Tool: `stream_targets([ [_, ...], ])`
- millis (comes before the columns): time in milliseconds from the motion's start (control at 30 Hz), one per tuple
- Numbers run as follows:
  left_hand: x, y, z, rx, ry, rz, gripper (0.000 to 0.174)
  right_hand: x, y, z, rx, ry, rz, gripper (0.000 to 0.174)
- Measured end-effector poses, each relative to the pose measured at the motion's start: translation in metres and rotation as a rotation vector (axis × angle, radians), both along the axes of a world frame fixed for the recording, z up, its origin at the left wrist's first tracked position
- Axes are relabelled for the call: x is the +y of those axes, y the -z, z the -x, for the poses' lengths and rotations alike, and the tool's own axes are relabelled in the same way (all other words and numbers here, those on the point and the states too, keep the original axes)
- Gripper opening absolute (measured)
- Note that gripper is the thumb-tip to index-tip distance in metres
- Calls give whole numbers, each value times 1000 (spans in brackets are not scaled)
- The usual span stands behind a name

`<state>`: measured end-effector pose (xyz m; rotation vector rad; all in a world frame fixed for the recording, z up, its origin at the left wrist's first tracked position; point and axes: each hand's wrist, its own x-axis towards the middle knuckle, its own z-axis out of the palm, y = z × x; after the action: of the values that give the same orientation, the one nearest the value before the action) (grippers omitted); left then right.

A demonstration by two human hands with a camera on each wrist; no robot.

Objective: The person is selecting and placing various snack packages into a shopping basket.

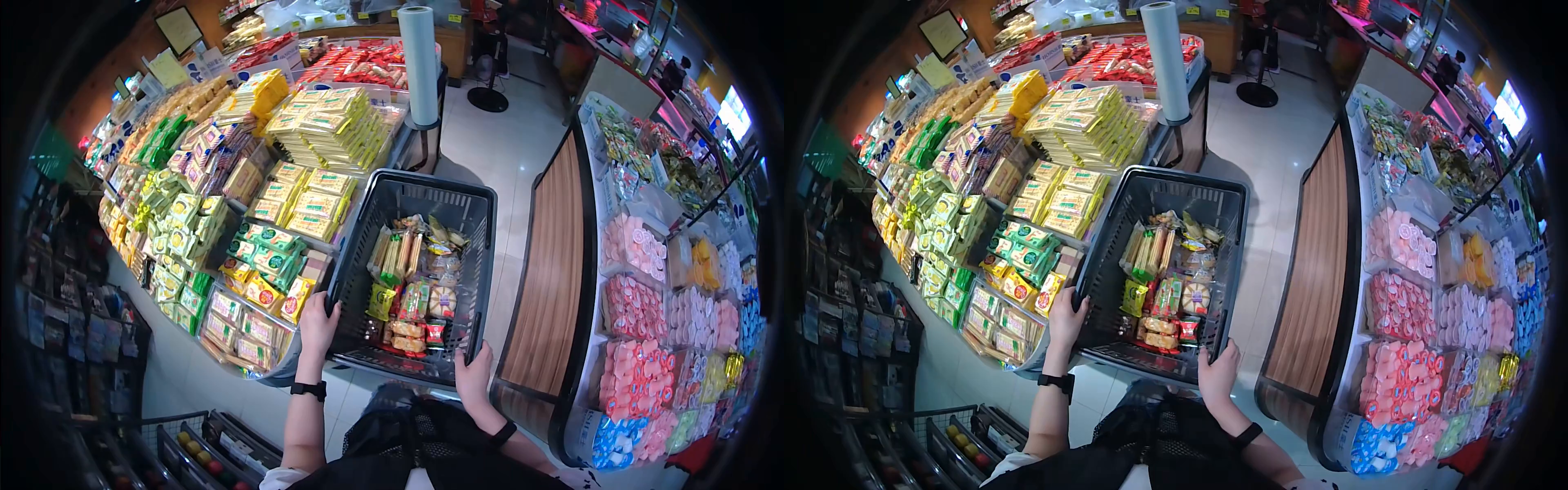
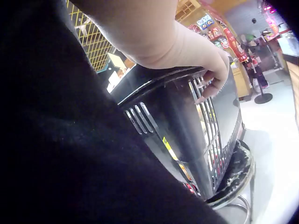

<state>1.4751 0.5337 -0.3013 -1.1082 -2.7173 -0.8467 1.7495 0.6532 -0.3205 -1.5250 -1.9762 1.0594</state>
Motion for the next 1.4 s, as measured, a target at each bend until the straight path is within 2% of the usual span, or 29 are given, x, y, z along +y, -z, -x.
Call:
stream_targets([
  [33, 1, 0, 1, 2, 6, 1, 30, 0, -1, 1, -50, -27, -60, 51],
  [100, 6, -2, 1, 105, 27, -48, 30, 6, -4, 3, -30, -44, -22, 53],
  [167, 13, -2, 5, 72, 25, -23, 31, 12, -4, 7, 1, -11, -9, 53],
  [267, 22, 0, 8, 203, 44, 37, 33, 14, -1, 8, -13, -28, -1, 52],
  [467, 62, 3, 23, 148, 117, 28, 42, 31, -3, 24, 11, 16, 2, 48],
  [533, 79, 6, 32, 108, 153, 27, 45, 40, -2, 30, 20, 88, -10, 48],
  [700, 109, 6, 44, 46, 169, 68, 49, 56, 10, 40, 14, 89, -41, 49],
  [767, 110, 1, 42, 281, 196, 1, 49, 57, 13, 41, 20, 82, -60, 49],
  [800, 112, -10, 36, 279, 196, 3, 49, 58, 12, 41, 37, 105, -30, 50],
  [867, 116, -35, 22, 63, 282, -173, 42, 60, 2, 45, 82, 145, 49, 51],
  [900, 119, -55, 12, -68, 391, -225, 37, 62, 6, 47, 78, 141, 50, 51],
  [967, 122, -117, -18, -724, 576, -453, 29, 63, 22, 44, 99, 120, -13, 49],
  [1033, 111, -175, -33, -767, 933, -480, 26, 57, 45, 42, 121, 91, -23, 47],
  [1067, 104, -199, -34, -860, 1186, -517, 26, 52, 56, 44, 55, 164, -126, 46],
  [1100, 105, -214, -41, -923, 1410, -656, 19, 48, 67, 46, -10, 237, -230, 46],
  [1133, 101, -227, -47, -1083, 1638, -671, 22, 51, 15, 53, 115, 155, -91, 45],
  [1167, 92, -237, -54, -1186, 1655, -907, 26, 47, -8, 62, 182, 188, -13, 45],
  [1200, 87, -251, -75, -1321, 1709, -1272, 21, 47, 20, 55, 108, 168, -89, 46],
  [1233, 75, -254, -69, -1299, 1715, -1278, 19, 50, 46, 47, 36, 148, -167, 47],
  [1267, 62, -255, -64, -1290, 1714, -1284, 19, 48, 41, 50, 37, 140, -172, 47],
  [1333, 41, -255, -55, -1474, 1548, -1291, 20, 45, 29, 55, 73, 188, -63, 48],
  [1367, 39, -252, -52, -1470, 1548, -1298, 20, 44, 31, 54, 71, 184, -67, 48],
  [1400, 40, -248, -51, -1451, 1644, -1400, 19, 44, 33, 53, 27, 199, -101, 47],
])
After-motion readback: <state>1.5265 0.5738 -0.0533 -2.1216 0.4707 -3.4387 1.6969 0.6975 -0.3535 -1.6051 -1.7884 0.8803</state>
